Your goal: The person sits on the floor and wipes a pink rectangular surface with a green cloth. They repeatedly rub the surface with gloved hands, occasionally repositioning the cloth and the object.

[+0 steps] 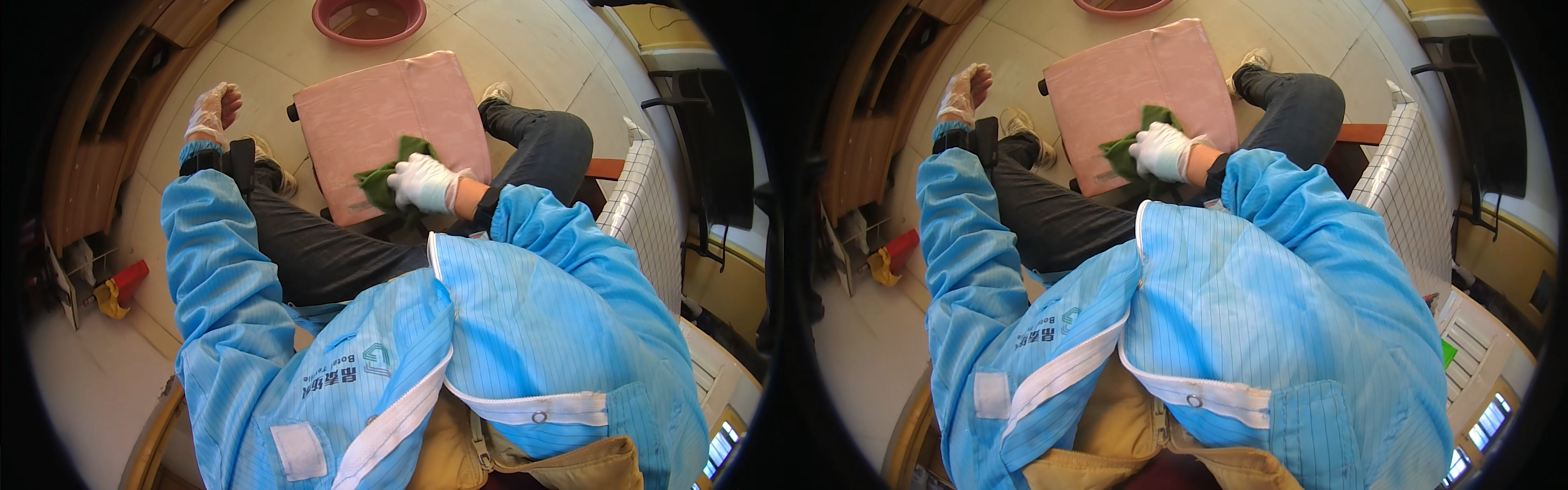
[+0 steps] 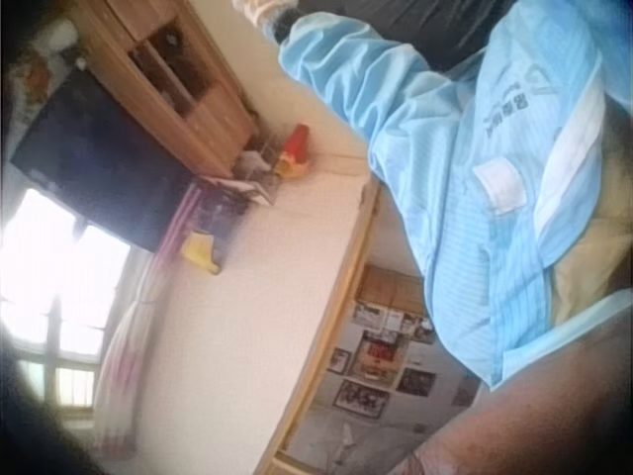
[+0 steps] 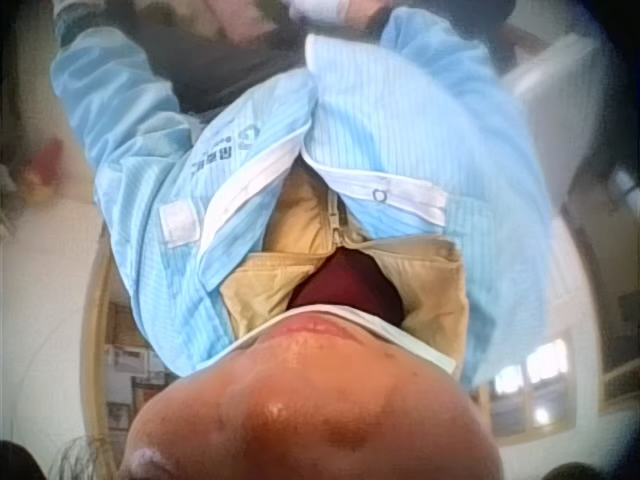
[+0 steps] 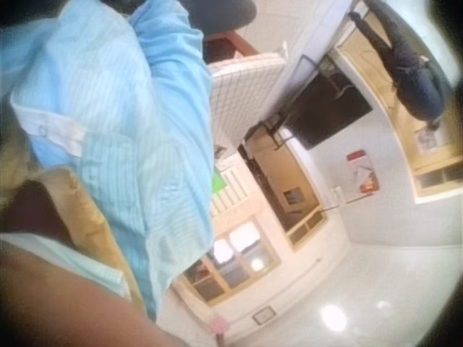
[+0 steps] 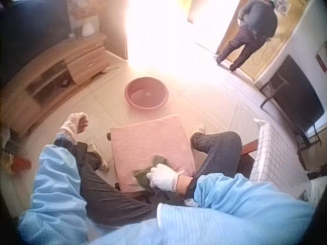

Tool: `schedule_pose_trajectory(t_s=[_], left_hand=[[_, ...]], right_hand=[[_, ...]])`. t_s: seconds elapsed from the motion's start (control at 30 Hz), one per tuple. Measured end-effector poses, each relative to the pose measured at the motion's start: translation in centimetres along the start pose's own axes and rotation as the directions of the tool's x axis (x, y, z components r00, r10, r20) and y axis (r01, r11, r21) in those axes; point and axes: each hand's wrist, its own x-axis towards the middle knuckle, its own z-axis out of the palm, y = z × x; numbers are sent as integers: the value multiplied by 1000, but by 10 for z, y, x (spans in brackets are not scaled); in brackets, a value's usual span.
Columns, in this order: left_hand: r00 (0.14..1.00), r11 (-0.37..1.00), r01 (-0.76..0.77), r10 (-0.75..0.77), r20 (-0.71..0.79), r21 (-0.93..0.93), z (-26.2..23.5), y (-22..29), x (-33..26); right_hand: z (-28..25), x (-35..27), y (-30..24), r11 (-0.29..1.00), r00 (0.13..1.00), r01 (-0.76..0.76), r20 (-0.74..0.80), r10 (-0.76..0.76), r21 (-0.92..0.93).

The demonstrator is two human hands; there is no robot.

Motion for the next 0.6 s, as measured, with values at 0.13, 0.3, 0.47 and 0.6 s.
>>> schedule_pose_trajectory(t_s=[0.13,0.3,0.47,0.6], left_hand=[[1000,1000,1,-1,8,12,1,0,2],[999,1000,-3,4,39,-2,2,2,0],[999,1000,5,-4,34,-12,9,6,-2],[999,1000,-8,9,34,-6,7,6,-4]], right_hand=[[3,-17,17,997,996,-70,48,72,-40],[14,-41,39,989,989,-145,1,145,-23],[16,-79,66,976,979,-202,-2,202,-78],[10,-85,80,923,919,-382,-127,374,-50]])
